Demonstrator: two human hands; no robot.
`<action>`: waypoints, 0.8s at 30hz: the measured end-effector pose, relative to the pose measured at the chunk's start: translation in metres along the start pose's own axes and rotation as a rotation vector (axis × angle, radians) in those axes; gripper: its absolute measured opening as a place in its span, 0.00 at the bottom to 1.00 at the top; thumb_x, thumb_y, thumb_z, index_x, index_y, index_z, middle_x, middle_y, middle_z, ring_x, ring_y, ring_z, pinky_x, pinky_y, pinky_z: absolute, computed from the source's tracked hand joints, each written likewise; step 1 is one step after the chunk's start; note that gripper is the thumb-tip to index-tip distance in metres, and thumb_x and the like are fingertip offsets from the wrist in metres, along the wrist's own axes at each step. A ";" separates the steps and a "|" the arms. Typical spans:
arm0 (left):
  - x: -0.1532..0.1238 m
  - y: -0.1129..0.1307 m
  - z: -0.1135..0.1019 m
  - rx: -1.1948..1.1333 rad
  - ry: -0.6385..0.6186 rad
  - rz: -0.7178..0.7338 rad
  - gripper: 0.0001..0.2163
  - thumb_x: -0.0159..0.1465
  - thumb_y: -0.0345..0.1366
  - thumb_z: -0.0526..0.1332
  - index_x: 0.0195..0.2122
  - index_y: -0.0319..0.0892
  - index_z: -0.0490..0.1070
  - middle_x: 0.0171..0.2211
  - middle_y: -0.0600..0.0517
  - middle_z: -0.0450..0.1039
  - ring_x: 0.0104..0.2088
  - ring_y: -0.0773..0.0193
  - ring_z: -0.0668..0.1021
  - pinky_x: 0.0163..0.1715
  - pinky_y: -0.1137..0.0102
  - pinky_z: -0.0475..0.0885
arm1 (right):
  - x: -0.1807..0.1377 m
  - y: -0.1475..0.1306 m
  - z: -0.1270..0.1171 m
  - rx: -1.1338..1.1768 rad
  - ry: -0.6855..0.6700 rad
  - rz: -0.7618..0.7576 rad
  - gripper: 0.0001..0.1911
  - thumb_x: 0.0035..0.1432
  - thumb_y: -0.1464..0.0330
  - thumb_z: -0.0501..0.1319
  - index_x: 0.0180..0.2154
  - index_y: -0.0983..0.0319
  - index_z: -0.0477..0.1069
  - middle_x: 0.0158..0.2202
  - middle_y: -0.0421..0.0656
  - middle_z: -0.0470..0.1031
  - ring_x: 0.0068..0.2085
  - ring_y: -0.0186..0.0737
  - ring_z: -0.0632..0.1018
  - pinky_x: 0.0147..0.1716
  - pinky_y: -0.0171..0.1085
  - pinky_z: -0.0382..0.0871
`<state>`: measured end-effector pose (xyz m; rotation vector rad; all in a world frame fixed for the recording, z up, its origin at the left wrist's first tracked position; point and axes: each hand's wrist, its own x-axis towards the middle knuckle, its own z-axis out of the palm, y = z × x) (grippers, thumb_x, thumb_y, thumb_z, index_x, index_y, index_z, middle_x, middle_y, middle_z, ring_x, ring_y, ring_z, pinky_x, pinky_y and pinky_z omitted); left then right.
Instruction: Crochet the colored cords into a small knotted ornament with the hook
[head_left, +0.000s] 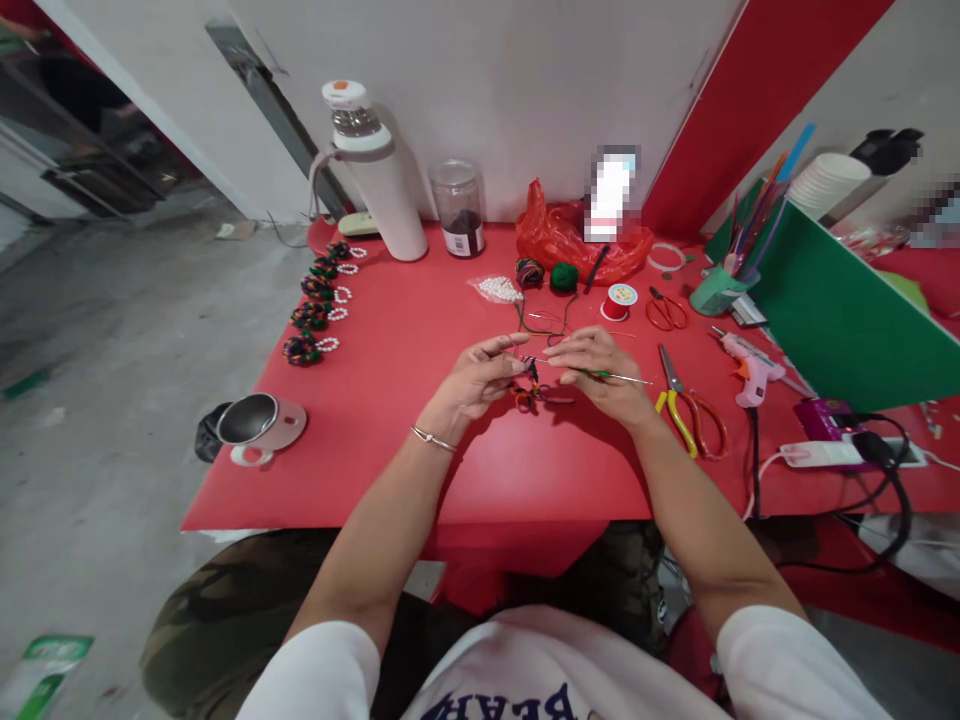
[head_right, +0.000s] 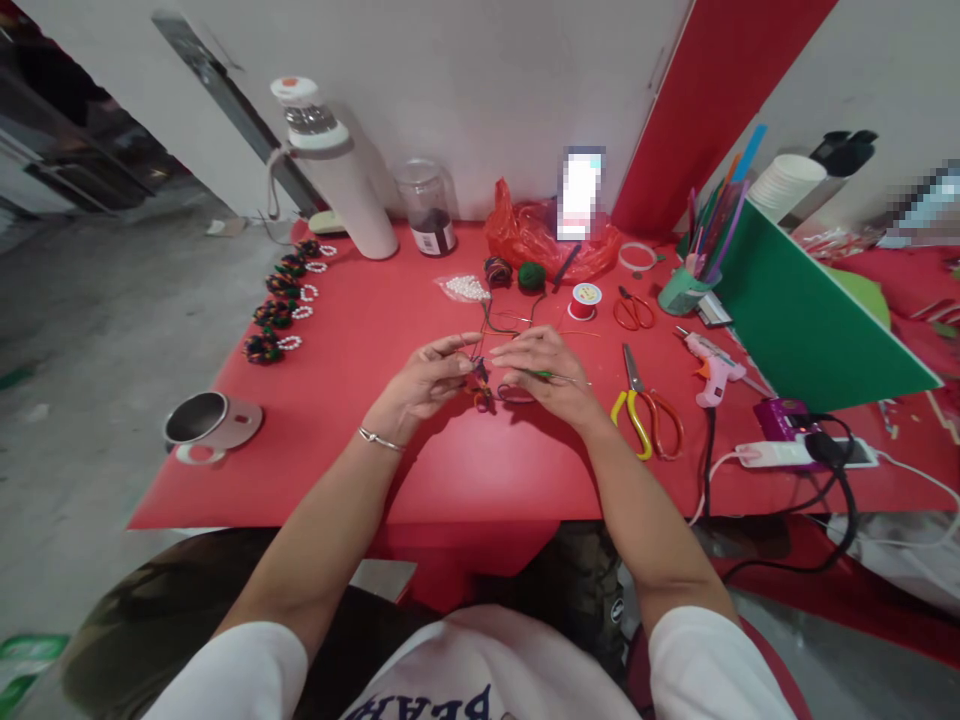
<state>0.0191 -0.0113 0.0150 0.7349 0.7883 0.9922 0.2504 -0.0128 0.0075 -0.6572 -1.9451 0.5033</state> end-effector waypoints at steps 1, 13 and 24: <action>0.000 0.001 -0.001 0.009 0.001 -0.005 0.22 0.47 0.28 0.77 0.45 0.38 0.83 0.18 0.59 0.70 0.13 0.80 0.55 0.13 0.77 0.43 | 0.000 0.000 -0.001 0.014 -0.001 0.012 0.11 0.66 0.55 0.67 0.49 0.45 0.83 0.48 0.40 0.87 0.49 0.46 0.81 0.54 0.54 0.74; 0.002 -0.005 -0.005 0.019 -0.119 0.002 0.19 0.46 0.26 0.79 0.41 0.38 0.85 0.21 0.56 0.72 0.15 0.80 0.59 0.14 0.78 0.47 | -0.005 -0.001 0.003 0.357 0.058 0.285 0.13 0.66 0.51 0.67 0.40 0.50 0.86 0.37 0.41 0.86 0.44 0.44 0.82 0.50 0.47 0.78; 0.011 -0.027 0.007 -0.022 0.062 0.206 0.23 0.46 0.29 0.80 0.46 0.42 0.84 0.32 0.51 0.81 0.23 0.71 0.76 0.18 0.78 0.63 | -0.006 -0.015 0.031 -0.133 0.195 0.065 0.09 0.71 0.61 0.64 0.45 0.50 0.83 0.43 0.41 0.86 0.45 0.44 0.81 0.50 0.49 0.75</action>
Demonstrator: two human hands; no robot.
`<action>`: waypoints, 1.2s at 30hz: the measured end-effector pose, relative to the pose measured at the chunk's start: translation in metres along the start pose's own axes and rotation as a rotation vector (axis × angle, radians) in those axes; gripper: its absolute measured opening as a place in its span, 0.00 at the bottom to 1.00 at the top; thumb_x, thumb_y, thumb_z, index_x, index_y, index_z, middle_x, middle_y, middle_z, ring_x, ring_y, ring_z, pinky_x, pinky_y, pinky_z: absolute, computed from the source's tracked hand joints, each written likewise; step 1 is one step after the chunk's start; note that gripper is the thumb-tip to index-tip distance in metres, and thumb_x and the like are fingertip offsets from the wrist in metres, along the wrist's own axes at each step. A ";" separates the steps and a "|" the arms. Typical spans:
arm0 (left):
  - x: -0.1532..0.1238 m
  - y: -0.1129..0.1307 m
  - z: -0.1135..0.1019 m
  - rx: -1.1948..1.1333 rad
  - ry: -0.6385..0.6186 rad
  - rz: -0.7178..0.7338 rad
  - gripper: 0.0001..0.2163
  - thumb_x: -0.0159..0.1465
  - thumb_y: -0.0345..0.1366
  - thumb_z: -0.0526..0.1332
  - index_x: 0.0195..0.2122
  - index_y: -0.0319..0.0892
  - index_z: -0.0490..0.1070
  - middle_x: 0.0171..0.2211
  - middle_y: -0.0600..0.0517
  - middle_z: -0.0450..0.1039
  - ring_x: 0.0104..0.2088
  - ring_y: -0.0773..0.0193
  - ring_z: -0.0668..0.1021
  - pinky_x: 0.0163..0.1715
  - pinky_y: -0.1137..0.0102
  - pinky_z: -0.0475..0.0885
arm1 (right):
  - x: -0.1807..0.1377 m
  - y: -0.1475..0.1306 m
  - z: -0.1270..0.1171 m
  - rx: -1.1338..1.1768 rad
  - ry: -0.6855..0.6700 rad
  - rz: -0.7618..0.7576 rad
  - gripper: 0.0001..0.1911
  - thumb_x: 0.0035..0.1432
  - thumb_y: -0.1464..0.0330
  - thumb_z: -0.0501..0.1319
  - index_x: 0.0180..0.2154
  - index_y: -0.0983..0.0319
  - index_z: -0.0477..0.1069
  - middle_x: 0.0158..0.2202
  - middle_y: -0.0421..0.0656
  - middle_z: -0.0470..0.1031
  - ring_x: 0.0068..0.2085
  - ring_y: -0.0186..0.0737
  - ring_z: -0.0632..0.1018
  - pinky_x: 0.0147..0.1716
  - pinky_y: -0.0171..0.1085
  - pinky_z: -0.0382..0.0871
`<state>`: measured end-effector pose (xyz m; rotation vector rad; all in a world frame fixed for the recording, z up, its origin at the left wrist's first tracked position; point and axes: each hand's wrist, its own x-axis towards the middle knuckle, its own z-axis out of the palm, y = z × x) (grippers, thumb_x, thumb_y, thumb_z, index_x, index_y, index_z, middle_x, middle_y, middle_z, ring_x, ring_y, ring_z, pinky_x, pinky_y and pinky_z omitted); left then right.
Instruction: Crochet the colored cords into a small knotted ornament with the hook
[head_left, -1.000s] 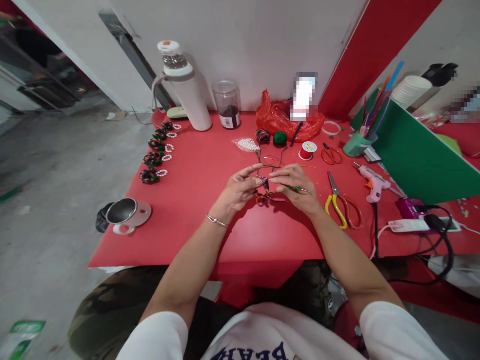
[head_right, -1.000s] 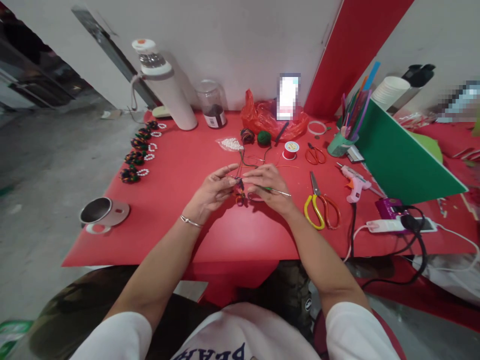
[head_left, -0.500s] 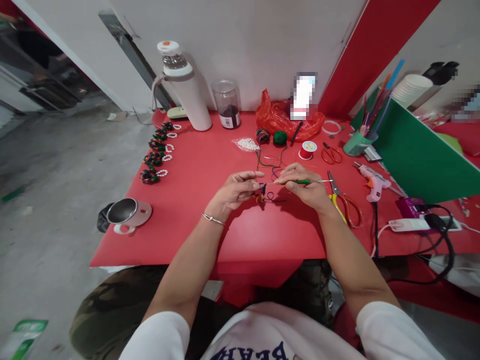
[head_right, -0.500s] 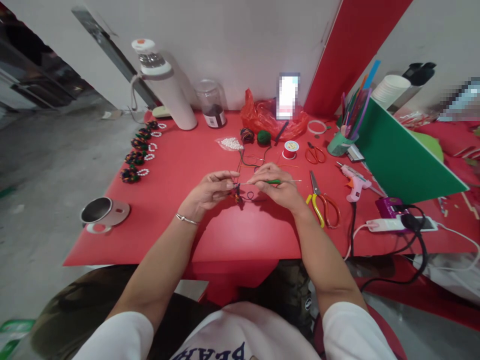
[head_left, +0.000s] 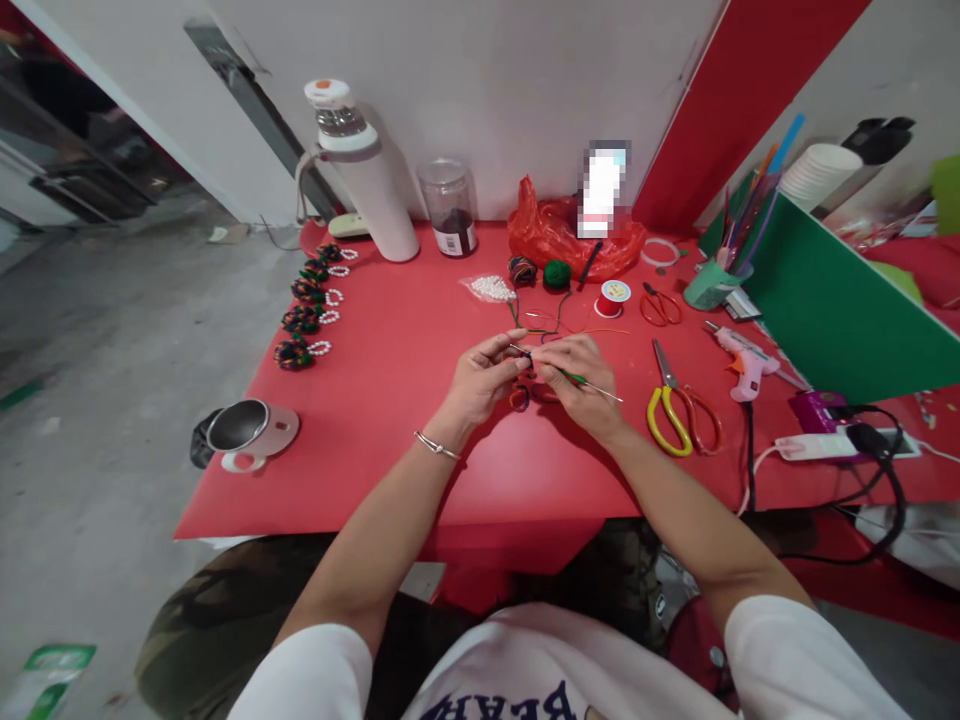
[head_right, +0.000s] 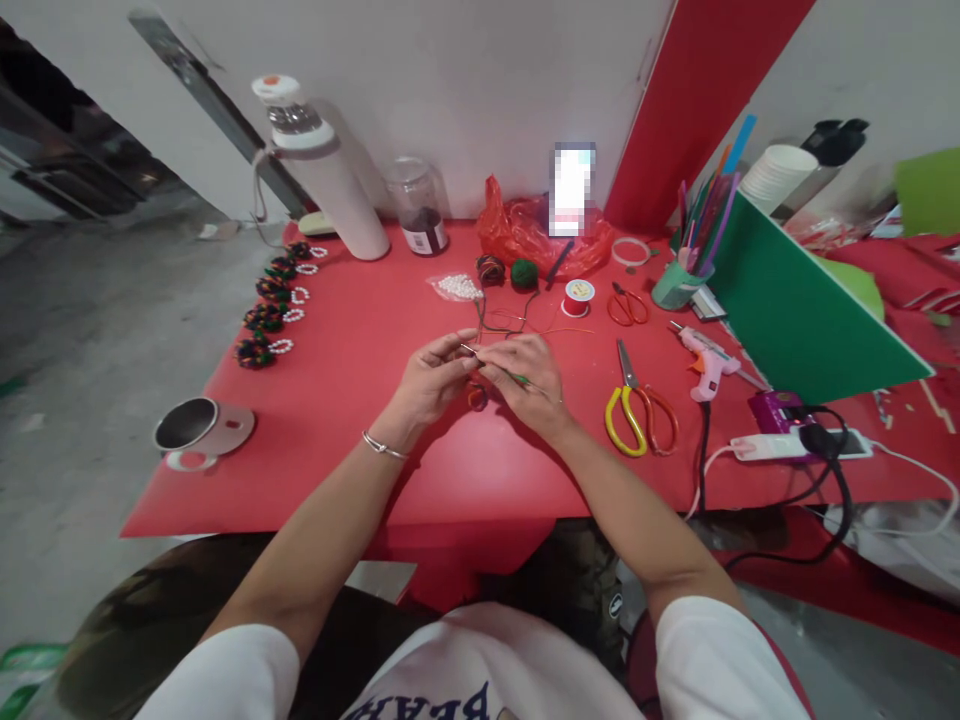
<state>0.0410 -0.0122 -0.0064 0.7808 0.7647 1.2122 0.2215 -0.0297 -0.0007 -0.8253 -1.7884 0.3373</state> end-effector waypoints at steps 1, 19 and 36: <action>0.000 0.000 0.000 0.001 0.008 -0.004 0.24 0.46 0.29 0.80 0.46 0.41 0.84 0.30 0.52 0.80 0.24 0.69 0.78 0.19 0.77 0.65 | 0.000 0.000 0.000 -0.026 0.010 -0.021 0.09 0.71 0.62 0.64 0.46 0.50 0.83 0.43 0.42 0.86 0.45 0.44 0.81 0.50 0.49 0.75; -0.004 0.011 -0.004 -0.147 -0.100 -0.223 0.24 0.51 0.25 0.77 0.50 0.35 0.80 0.20 0.58 0.75 0.12 0.79 0.59 0.12 0.78 0.49 | 0.003 0.019 -0.011 0.023 -0.088 -0.162 0.13 0.69 0.56 0.64 0.51 0.47 0.82 0.45 0.40 0.87 0.46 0.45 0.82 0.50 0.51 0.75; 0.000 0.025 -0.016 -0.020 -0.149 -0.240 0.18 0.48 0.25 0.77 0.42 0.36 0.85 0.25 0.46 0.82 0.14 0.79 0.63 0.13 0.81 0.48 | 0.015 0.018 -0.037 0.196 -0.196 0.027 0.10 0.65 0.54 0.69 0.44 0.47 0.85 0.41 0.40 0.88 0.49 0.46 0.80 0.51 0.51 0.77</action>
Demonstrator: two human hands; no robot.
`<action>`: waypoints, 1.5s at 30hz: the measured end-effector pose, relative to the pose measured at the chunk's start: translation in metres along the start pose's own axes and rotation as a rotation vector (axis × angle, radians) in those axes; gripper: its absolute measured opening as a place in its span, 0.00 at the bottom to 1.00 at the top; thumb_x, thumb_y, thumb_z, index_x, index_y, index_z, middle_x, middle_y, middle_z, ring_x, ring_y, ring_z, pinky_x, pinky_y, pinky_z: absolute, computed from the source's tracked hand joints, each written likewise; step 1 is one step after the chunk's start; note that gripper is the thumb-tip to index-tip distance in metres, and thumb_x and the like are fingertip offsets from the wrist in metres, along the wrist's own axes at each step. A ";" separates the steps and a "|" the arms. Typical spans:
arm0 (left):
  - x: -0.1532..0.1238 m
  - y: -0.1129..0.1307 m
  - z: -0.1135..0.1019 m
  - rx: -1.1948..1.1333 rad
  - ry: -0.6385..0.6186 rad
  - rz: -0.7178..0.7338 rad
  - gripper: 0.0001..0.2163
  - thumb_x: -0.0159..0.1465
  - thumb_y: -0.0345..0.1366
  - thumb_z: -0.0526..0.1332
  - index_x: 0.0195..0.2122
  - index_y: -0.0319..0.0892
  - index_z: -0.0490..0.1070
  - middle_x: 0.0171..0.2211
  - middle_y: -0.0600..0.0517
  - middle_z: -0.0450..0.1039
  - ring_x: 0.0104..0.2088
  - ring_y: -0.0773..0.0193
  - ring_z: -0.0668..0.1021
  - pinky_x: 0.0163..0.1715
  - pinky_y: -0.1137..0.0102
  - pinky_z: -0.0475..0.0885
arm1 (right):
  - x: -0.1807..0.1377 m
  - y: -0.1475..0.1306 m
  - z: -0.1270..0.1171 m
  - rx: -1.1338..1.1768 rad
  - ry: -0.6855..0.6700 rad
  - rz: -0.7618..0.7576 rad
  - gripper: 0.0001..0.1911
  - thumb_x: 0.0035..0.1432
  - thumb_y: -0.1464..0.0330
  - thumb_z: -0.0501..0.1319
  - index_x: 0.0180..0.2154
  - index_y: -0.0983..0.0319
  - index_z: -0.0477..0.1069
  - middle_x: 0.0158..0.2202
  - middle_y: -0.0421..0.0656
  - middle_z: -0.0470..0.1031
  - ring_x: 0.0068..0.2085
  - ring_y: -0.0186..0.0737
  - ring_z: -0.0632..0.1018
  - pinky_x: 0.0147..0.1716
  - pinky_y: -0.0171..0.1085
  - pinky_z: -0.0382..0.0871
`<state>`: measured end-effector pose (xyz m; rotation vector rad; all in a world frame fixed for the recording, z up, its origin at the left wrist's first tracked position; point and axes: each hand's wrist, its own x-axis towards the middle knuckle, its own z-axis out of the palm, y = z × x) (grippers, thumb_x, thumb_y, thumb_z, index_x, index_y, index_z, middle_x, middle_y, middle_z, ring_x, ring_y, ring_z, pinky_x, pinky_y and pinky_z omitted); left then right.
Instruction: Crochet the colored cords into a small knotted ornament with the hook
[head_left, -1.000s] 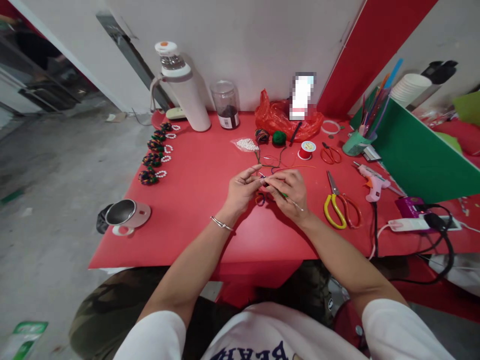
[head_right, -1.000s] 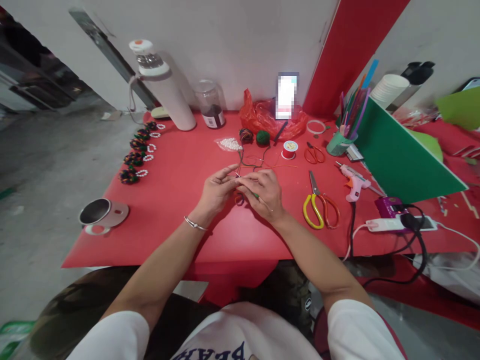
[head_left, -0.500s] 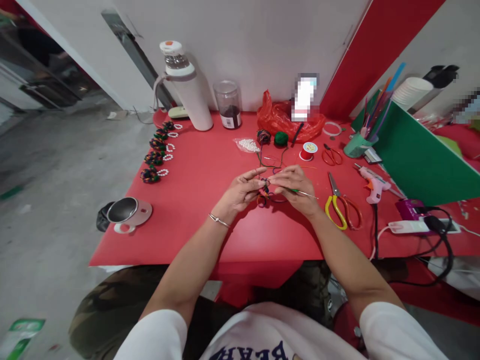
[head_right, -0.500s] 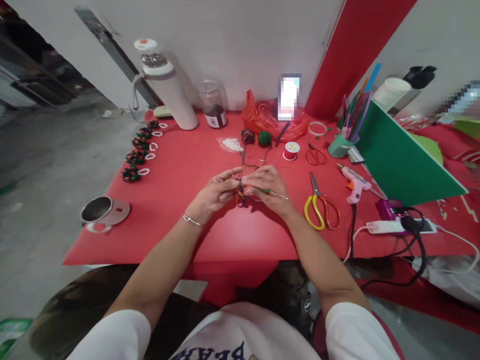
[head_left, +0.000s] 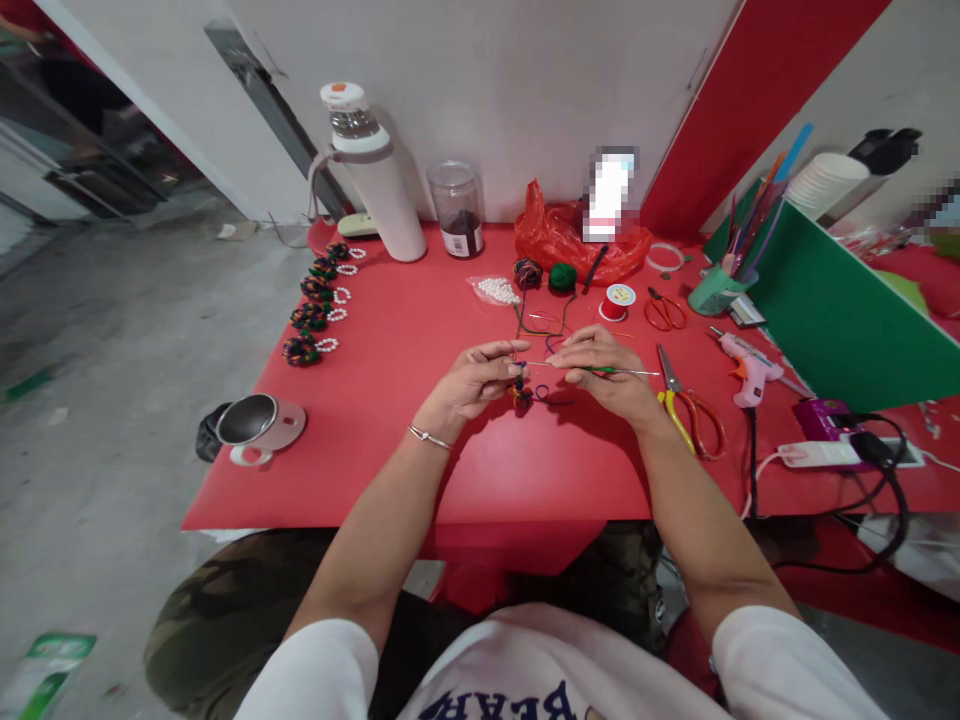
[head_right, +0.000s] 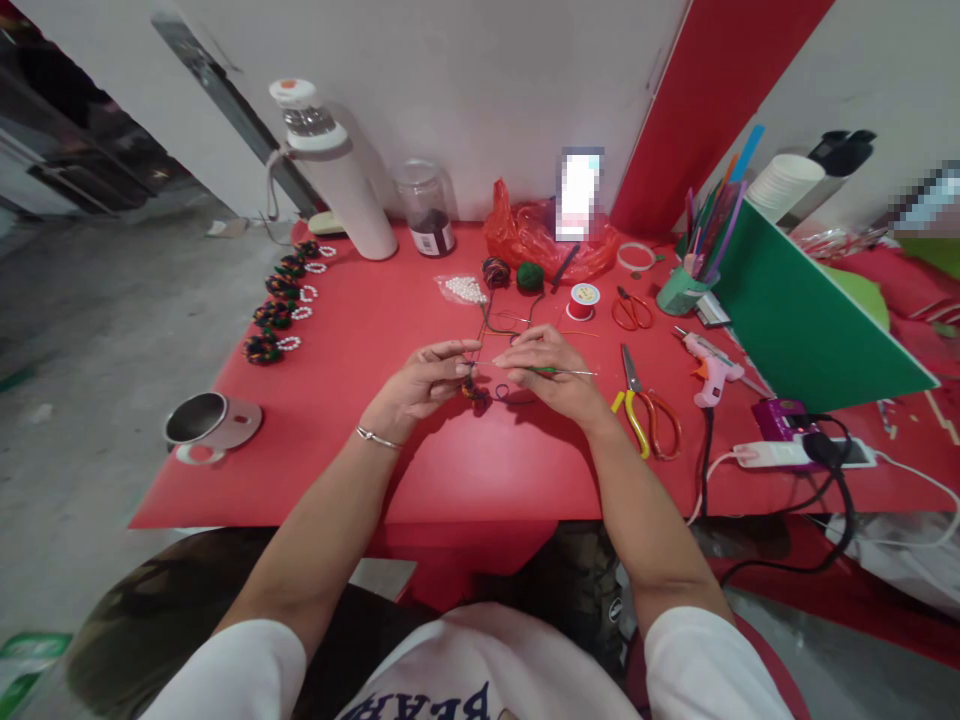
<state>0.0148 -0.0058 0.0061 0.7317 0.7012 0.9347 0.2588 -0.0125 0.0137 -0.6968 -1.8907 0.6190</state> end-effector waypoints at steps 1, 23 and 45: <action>0.000 0.001 -0.001 0.007 -0.011 -0.008 0.18 0.47 0.25 0.77 0.41 0.36 0.85 0.24 0.46 0.81 0.14 0.79 0.64 0.13 0.81 0.47 | 0.000 -0.001 -0.002 0.031 -0.005 0.024 0.10 0.65 0.54 0.69 0.43 0.48 0.85 0.40 0.41 0.87 0.49 0.46 0.80 0.51 0.50 0.77; 0.003 -0.034 0.036 -0.010 0.260 0.287 0.32 0.49 0.32 0.80 0.56 0.40 0.78 0.23 0.58 0.77 0.18 0.74 0.71 0.19 0.78 0.63 | -0.017 0.001 0.048 -0.406 0.249 -0.089 0.10 0.69 0.62 0.65 0.49 0.51 0.83 0.48 0.45 0.87 0.46 0.47 0.80 0.48 0.50 0.76; -0.005 0.000 -0.001 0.014 -0.019 0.009 0.24 0.50 0.25 0.75 0.50 0.37 0.83 0.23 0.53 0.78 0.14 0.79 0.64 0.13 0.80 0.52 | 0.000 -0.005 -0.002 0.070 0.047 0.114 0.15 0.64 0.50 0.68 0.40 0.50 0.86 0.38 0.44 0.87 0.47 0.48 0.81 0.51 0.52 0.78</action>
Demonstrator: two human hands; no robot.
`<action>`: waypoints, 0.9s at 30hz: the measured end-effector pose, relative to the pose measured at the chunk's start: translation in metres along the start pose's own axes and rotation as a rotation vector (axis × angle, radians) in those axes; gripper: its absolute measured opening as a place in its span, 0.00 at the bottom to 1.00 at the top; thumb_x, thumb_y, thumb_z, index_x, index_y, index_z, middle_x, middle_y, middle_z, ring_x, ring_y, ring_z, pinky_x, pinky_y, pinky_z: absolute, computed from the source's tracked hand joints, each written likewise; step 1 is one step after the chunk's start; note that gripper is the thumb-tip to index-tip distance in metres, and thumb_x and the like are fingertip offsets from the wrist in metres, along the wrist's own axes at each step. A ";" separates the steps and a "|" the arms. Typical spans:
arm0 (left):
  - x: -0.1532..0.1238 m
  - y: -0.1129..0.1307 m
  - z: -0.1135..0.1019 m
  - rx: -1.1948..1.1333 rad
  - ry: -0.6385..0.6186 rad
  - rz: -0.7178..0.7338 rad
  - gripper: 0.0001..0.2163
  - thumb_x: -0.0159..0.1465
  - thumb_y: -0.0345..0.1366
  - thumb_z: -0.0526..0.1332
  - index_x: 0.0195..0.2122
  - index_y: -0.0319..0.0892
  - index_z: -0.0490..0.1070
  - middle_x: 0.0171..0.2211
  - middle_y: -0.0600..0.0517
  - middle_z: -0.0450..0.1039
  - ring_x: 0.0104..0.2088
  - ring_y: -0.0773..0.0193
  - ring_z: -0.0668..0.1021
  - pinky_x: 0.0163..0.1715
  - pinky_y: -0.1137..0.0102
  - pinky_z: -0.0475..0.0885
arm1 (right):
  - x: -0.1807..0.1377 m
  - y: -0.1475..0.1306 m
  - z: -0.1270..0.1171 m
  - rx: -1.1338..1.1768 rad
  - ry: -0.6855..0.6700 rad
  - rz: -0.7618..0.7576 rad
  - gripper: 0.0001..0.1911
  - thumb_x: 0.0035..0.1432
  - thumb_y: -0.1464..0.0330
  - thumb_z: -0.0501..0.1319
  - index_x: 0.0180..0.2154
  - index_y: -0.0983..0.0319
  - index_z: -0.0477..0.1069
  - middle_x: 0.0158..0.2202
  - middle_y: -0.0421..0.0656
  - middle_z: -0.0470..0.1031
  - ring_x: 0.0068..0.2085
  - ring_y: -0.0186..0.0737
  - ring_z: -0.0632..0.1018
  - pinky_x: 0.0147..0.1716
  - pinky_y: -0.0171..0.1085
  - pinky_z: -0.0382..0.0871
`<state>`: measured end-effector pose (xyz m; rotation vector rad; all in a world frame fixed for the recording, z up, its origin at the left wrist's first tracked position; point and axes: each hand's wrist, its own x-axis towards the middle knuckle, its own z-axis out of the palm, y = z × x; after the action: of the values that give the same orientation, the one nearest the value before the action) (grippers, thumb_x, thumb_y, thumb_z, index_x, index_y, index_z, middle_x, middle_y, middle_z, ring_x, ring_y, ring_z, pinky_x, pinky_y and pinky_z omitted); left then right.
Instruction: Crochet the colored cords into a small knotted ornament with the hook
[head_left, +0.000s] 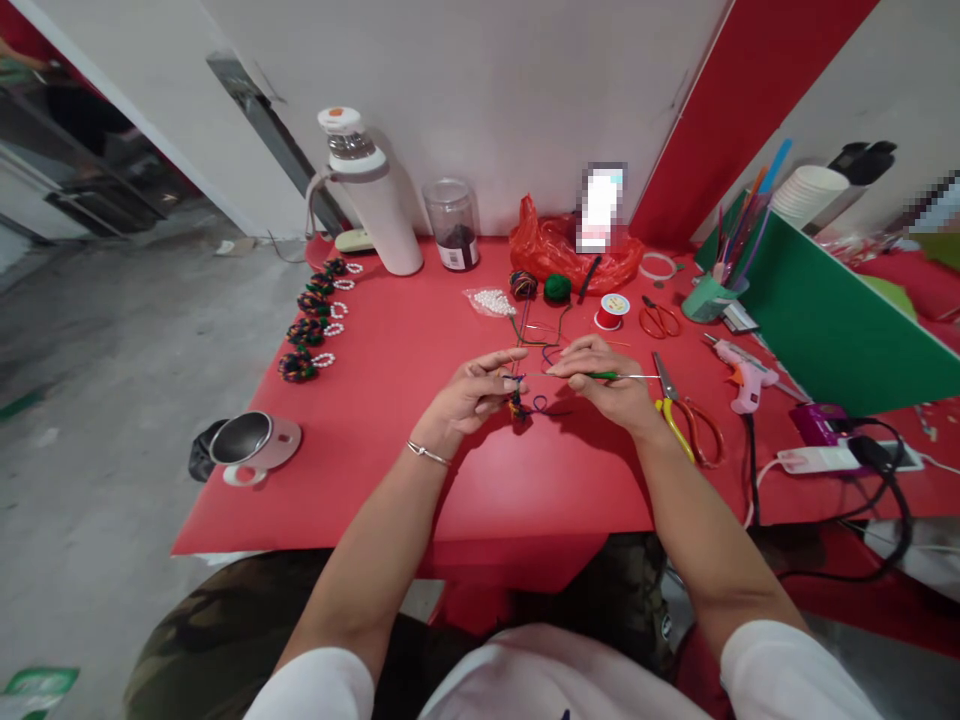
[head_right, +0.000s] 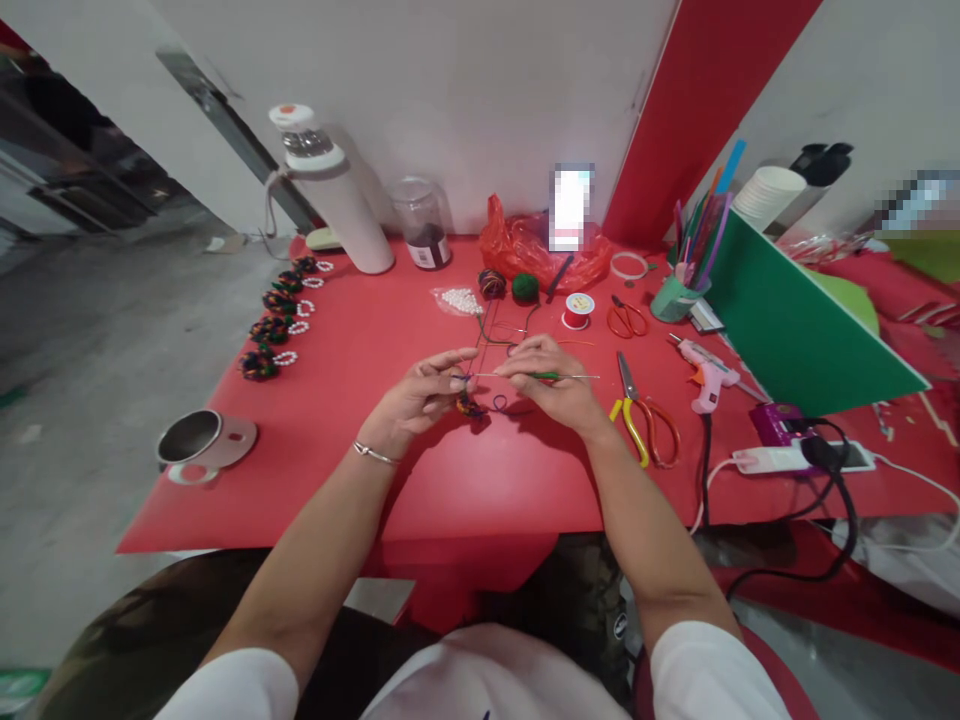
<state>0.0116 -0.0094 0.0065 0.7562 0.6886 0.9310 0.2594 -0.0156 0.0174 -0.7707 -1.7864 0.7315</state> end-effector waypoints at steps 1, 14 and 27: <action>0.000 0.000 0.000 0.003 -0.018 -0.012 0.23 0.49 0.25 0.76 0.49 0.37 0.84 0.23 0.52 0.78 0.15 0.78 0.65 0.13 0.80 0.50 | -0.001 0.002 0.001 0.033 0.005 0.019 0.14 0.64 0.50 0.68 0.40 0.50 0.86 0.37 0.44 0.86 0.46 0.47 0.81 0.51 0.52 0.78; 0.011 -0.026 0.021 0.057 0.173 0.203 0.30 0.46 0.27 0.80 0.53 0.41 0.82 0.27 0.53 0.81 0.25 0.68 0.79 0.24 0.76 0.69 | -0.012 0.014 0.049 0.238 0.122 0.207 0.16 0.61 0.48 0.69 0.43 0.48 0.86 0.45 0.42 0.87 0.50 0.46 0.84 0.58 0.51 0.76; 0.012 -0.036 0.016 0.158 0.187 0.221 0.21 0.43 0.40 0.84 0.33 0.36 0.80 0.20 0.54 0.75 0.14 0.76 0.65 0.14 0.77 0.59 | -0.006 0.022 0.050 0.419 0.135 0.564 0.24 0.49 0.46 0.74 0.35 0.59 0.83 0.29 0.40 0.80 0.30 0.35 0.78 0.30 0.35 0.75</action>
<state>0.0451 -0.0166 -0.0157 0.9055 0.8623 1.1687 0.2174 -0.0126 -0.0181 -1.0139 -1.2306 1.3385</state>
